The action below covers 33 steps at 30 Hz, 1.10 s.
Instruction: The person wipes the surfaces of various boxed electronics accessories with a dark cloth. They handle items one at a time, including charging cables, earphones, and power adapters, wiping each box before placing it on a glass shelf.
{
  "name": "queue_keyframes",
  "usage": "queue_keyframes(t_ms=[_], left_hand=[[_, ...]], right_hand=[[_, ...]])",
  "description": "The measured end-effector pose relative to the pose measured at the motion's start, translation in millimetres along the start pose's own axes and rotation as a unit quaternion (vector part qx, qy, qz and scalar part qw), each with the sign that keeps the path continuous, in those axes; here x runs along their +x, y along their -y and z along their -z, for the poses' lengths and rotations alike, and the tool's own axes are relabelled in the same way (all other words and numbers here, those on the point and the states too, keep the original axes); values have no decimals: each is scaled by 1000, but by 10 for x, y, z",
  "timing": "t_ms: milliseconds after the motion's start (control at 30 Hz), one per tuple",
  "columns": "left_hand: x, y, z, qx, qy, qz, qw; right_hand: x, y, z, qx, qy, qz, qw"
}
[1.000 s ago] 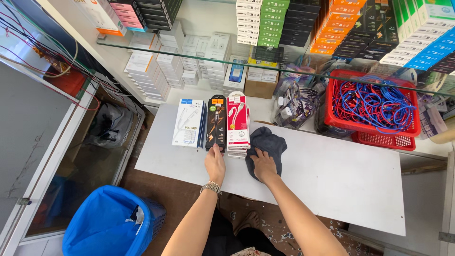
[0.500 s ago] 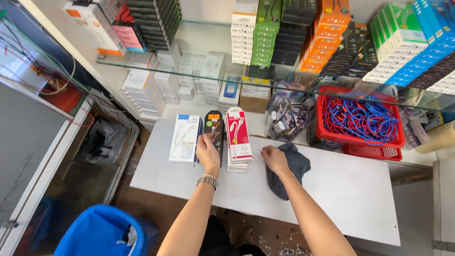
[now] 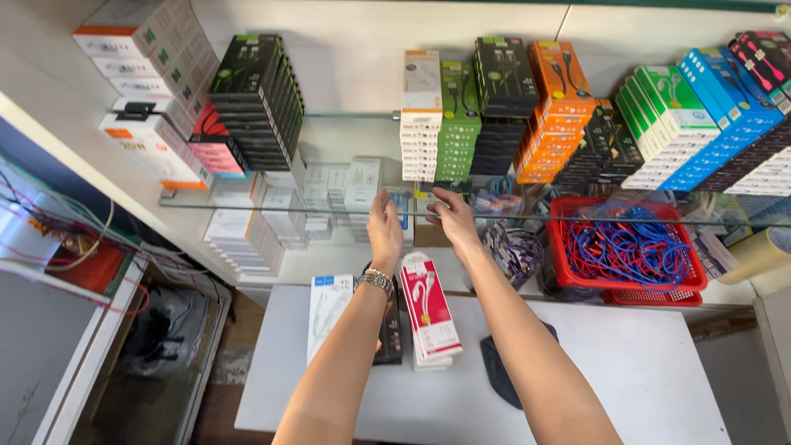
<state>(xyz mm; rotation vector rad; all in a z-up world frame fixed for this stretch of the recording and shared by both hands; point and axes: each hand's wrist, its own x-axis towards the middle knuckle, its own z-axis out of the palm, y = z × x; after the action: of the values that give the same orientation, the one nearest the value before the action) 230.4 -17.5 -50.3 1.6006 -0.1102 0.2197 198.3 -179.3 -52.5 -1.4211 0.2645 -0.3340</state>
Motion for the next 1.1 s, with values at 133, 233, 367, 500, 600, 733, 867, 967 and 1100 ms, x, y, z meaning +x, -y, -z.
queue_keyframes(t_ms=[133, 233, 367, 500, 600, 733, 867, 967, 1100], left_hand=[[494, 232, -123, 48, 87, -10, 995], [712, 250, -220, -3, 141, 22, 990], [824, 63, -222, -38, 160, 40, 986], [895, -125, -80, 60, 91, 87, 990], [1138, -170, 22, 49, 73, 146, 985], [1494, -169, 5, -159, 147, 209, 954], [1618, -269, -109, -232, 265, 249, 902], [1498, -368, -107, -237, 331, 196, 892], [1214, -458, -31, -249, 330, 186, 891]], right_hand=[[341, -14, -234, 5, -15, -41, 999], [356, -18, -326, -25, -58, -41, 997], [296, 40, -462, -108, -110, -27, 988], [289, 88, -516, -157, -74, -9, 985], [368, 89, -507, -239, -88, 9, 967], [653, 93, -565, -138, -111, -10, 984], [898, 178, -736, 161, -1, -39, 986], [834, 272, -820, 91, -41, -93, 991], [528, 438, -799, 109, -17, -93, 989]])
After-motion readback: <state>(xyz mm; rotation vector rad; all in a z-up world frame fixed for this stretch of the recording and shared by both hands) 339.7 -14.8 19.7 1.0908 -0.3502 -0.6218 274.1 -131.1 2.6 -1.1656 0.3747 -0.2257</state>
